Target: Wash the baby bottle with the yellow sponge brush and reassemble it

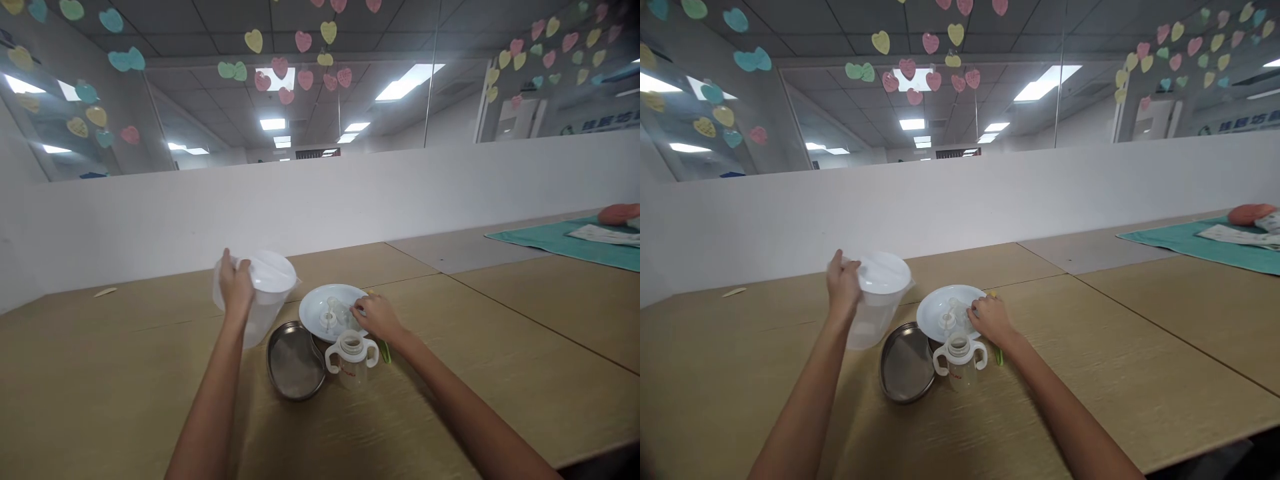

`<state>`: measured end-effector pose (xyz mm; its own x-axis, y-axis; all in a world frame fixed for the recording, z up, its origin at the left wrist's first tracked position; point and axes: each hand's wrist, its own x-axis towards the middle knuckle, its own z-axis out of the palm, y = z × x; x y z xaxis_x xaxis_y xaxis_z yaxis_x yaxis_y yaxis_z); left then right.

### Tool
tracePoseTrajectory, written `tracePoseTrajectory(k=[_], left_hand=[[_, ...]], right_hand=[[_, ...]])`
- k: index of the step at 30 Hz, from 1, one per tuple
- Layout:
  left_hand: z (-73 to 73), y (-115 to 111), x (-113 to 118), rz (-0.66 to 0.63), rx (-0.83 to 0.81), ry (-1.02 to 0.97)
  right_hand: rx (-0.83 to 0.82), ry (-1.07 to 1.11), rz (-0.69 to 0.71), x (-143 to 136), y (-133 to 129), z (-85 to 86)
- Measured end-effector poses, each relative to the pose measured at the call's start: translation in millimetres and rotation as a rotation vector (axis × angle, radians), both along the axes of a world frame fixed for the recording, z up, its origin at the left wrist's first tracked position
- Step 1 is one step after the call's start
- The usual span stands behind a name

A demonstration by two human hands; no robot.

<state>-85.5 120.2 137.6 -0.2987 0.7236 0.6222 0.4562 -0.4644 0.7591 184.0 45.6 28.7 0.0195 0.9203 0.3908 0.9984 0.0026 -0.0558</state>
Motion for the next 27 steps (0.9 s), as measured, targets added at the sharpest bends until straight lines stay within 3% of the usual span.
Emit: tracePoseTrajectory(k=[6,15,21,27], left_hand=[[-13.5,-23,48,-0.049,0.086,0.271],[-19.1,-34,63,-0.004,0.264,0.702],[-17.5,-36,62,0.018,0.262,0.761],[-14.7,-33,58,-0.010,0.266,0.688]], right_hand=[[0.023,0.030,-0.026,0,0,1.6],[0.004,-0.015,-0.021,-1,-2,2.9],[0.008,-0.016,-0.017,0,-1,2.0],[-0.010,-0.019,-0.004,1,-1,1.0]])
